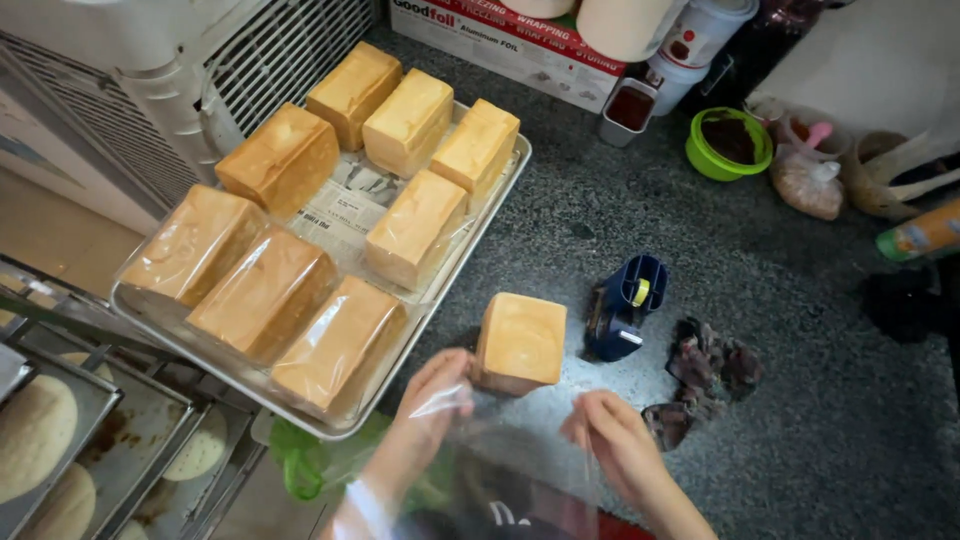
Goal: The person wraps individual loaves of bread in clear plastic bags and seals them with tape. They place each wrapped loaf onto a metal tray that already holds several wrapped loaves. The process is repeated for multiple loaves.
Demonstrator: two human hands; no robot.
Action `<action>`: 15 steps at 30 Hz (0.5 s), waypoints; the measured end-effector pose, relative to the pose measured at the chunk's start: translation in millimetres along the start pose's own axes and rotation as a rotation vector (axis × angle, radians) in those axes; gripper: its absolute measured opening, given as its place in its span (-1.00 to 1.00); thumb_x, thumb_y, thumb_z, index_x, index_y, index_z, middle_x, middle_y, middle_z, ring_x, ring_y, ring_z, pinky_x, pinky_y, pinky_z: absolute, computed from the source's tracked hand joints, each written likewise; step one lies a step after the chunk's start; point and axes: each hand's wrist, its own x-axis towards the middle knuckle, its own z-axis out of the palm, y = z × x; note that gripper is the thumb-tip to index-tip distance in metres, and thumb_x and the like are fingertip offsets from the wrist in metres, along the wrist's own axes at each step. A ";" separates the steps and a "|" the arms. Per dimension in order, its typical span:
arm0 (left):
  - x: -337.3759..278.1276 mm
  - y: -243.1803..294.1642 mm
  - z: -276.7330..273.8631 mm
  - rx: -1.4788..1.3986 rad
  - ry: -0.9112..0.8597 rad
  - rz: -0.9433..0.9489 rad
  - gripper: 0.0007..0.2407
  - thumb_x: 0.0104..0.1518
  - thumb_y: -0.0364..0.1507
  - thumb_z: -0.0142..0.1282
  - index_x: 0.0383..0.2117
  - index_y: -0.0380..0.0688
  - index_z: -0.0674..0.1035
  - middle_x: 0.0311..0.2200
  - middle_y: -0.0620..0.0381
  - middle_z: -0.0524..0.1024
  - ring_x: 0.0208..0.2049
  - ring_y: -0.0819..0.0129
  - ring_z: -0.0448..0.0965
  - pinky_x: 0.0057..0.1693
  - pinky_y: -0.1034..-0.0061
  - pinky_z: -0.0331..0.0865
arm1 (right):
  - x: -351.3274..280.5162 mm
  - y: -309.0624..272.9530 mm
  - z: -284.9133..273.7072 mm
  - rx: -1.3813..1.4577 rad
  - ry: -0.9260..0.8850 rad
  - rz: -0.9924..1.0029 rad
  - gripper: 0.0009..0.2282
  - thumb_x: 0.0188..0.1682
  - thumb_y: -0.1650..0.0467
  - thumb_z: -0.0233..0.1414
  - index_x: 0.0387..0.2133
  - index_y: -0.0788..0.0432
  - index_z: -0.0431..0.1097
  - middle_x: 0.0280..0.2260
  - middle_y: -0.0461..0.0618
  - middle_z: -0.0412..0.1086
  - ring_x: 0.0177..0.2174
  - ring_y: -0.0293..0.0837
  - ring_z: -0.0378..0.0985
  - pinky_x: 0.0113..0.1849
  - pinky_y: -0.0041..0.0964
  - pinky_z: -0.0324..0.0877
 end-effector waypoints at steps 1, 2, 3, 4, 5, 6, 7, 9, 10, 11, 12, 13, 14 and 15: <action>3.1 4.0 7.6 0.080 0.051 0.093 -0.85 0.31 -0.35 0.19 -0.22 -0.17 0.65 -0.44 0.11 0.49 -0.61 0.40 0.41 -0.46 0.56 0.32 | 11.4 3.2 -1.1 -0.064 0.060 -0.023 -0.70 0.22 0.33 -0.05 -0.35 0.39 0.42 -0.71 0.22 0.27 -0.43 0.20 0.50 -0.18 0.01 0.42; 7.6 7.4 17.0 0.158 0.099 0.189 -0.88 0.31 -0.40 0.20 -0.25 -0.19 0.65 -0.48 0.19 0.43 -0.53 0.47 0.41 -0.37 0.62 0.38 | 23.6 4.8 -3.7 -0.130 0.120 -0.049 -0.72 0.23 0.34 -0.03 -0.28 0.40 0.44 -0.68 0.18 0.25 -0.44 0.12 0.46 -0.20 -0.05 0.42; 13.5 11.9 21.2 0.160 0.091 0.188 -0.88 0.31 -0.40 0.20 -0.25 -0.19 0.65 -0.48 0.19 0.43 -0.53 0.47 0.41 -0.37 0.62 0.38 | 30.5 -7.3 7.1 -0.130 0.126 -0.054 -0.72 0.23 0.34 -0.03 -0.28 0.40 0.44 -0.68 0.18 0.25 -0.44 0.12 0.46 -0.20 -0.05 0.42; 17.8 16.1 24.0 0.198 0.065 0.224 -0.88 0.33 -0.37 0.19 -0.24 -0.15 0.63 -0.43 0.20 0.44 -0.44 0.47 0.43 -0.29 0.62 0.40 | 37.0 -18.6 18.7 -0.174 0.190 -0.083 -0.76 0.22 0.34 -0.02 -0.23 0.35 0.44 -0.65 0.17 0.29 -0.41 0.02 0.44 -0.20 -0.16 0.37; 22.0 20.6 26.6 0.237 0.038 0.260 -0.88 0.35 -0.35 0.19 -0.22 -0.11 0.61 -0.39 0.21 0.45 -0.36 0.47 0.45 -0.20 0.61 0.41 | 43.5 -29.8 30.6 -0.218 0.255 -0.111 -0.79 0.22 0.34 -0.01 -0.18 0.29 0.45 -0.62 0.16 0.32 -0.39 -0.07 0.41 -0.20 -0.27 0.33; 24.7 27.2 30.4 0.239 0.036 0.261 -0.88 0.35 -0.35 0.19 -0.22 -0.11 0.61 -0.39 0.21 0.45 -0.36 0.47 0.45 -0.20 0.61 0.41 | 57.5 -20.6 25.4 -0.216 0.256 -0.113 -0.79 0.22 0.34 -0.01 -0.18 0.29 0.45 -0.62 0.16 0.32 -0.39 -0.07 0.41 -0.20 -0.27 0.33; 27.4 34.0 34.3 0.320 -0.047 0.348 -0.87 0.34 -0.33 0.18 -0.26 -0.09 0.56 -0.04 0.11 0.45 -0.08 0.36 0.44 0.02 0.47 0.36 | 71.6 -11.7 20.4 -0.166 0.310 -0.111 -0.83 0.21 0.33 0.03 -0.20 0.20 0.45 -0.46 0.07 0.39 -0.32 -0.14 0.45 -0.16 -0.30 0.38; 35.2 41.1 44.2 0.398 -0.136 0.438 -0.85 0.33 -0.31 0.17 -0.29 -0.07 0.51 0.31 0.02 0.44 0.19 0.26 0.42 0.25 0.33 0.30 | 86.3 -15.5 29.2 -0.118 0.366 -0.114 -0.88 0.20 0.31 0.06 -0.21 0.10 0.44 -0.31 -0.03 0.46 -0.25 -0.21 0.50 -0.13 -0.33 0.44; 39.3 41.5 48.9 0.353 -0.111 0.358 -0.83 0.35 -0.29 0.13 -0.28 -0.10 0.51 0.25 0.02 0.49 0.19 0.25 0.47 0.26 0.32 0.33 | 86.7 -27.2 44.1 -0.111 0.363 -0.123 -0.86 0.19 0.29 0.06 -0.20 0.09 0.44 -0.17 -0.04 0.47 -0.19 -0.22 0.47 -0.09 -0.34 0.42; 43.4 42.1 53.1 0.308 -0.086 0.279 -0.80 0.37 -0.27 0.10 -0.27 -0.13 0.51 0.19 0.02 0.55 0.19 0.24 0.52 0.26 0.30 0.36 | 87.0 -38.5 59.3 -0.104 0.360 -0.131 -0.84 0.19 0.26 0.06 -0.19 0.08 0.44 -0.02 -0.04 0.49 -0.13 -0.24 0.44 -0.05 -0.34 0.40; 53.3 37.1 53.9 0.305 -0.086 0.282 -0.80 0.37 -0.27 0.10 -0.27 -0.13 0.51 0.19 0.02 0.55 0.19 0.24 0.52 0.26 0.30 0.36 | 93.4 -32.5 55.7 -0.106 0.357 -0.133 -0.84 0.19 0.26 0.06 -0.19 0.08 0.44 -0.02 -0.04 0.49 -0.13 -0.24 0.44 -0.05 -0.34 0.40; 63.2 32.3 54.5 0.201 -0.022 0.212 -0.81 0.37 -0.27 0.12 -0.22 -0.12 0.54 0.00 0.07 0.57 0.00 0.28 0.56 0.12 0.35 0.44 | 100.0 -26.3 52.3 -0.054 0.355 -0.121 -0.86 0.20 0.28 0.05 -0.22 0.09 0.40 -0.09 -0.06 0.48 -0.18 -0.23 0.46 -0.11 -0.36 0.41; 72.1 27.4 54.0 0.097 0.044 0.141 -0.81 0.37 -0.26 0.14 -0.17 -0.12 0.57 -0.19 0.12 0.59 -0.18 0.32 0.61 -0.02 0.41 0.53 | 105.9 -19.2 49.6 -0.001 0.351 -0.107 -0.86 0.22 0.30 0.04 -0.24 0.10 0.36 -0.15 -0.08 0.48 -0.23 -0.22 0.49 -0.16 -0.39 0.43; 78.0 22.4 55.7 0.094 0.047 0.143 -0.81 0.37 -0.26 0.14 -0.17 -0.12 0.57 -0.19 0.12 0.59 -0.18 0.32 0.61 -0.02 0.41 0.53 | 109.6 -13.1 47.5 -0.003 0.348 -0.106 -0.86 0.22 0.30 0.04 -0.24 0.10 0.36 -0.15 -0.08 0.48 -0.23 -0.22 0.49 -0.16 -0.39 0.43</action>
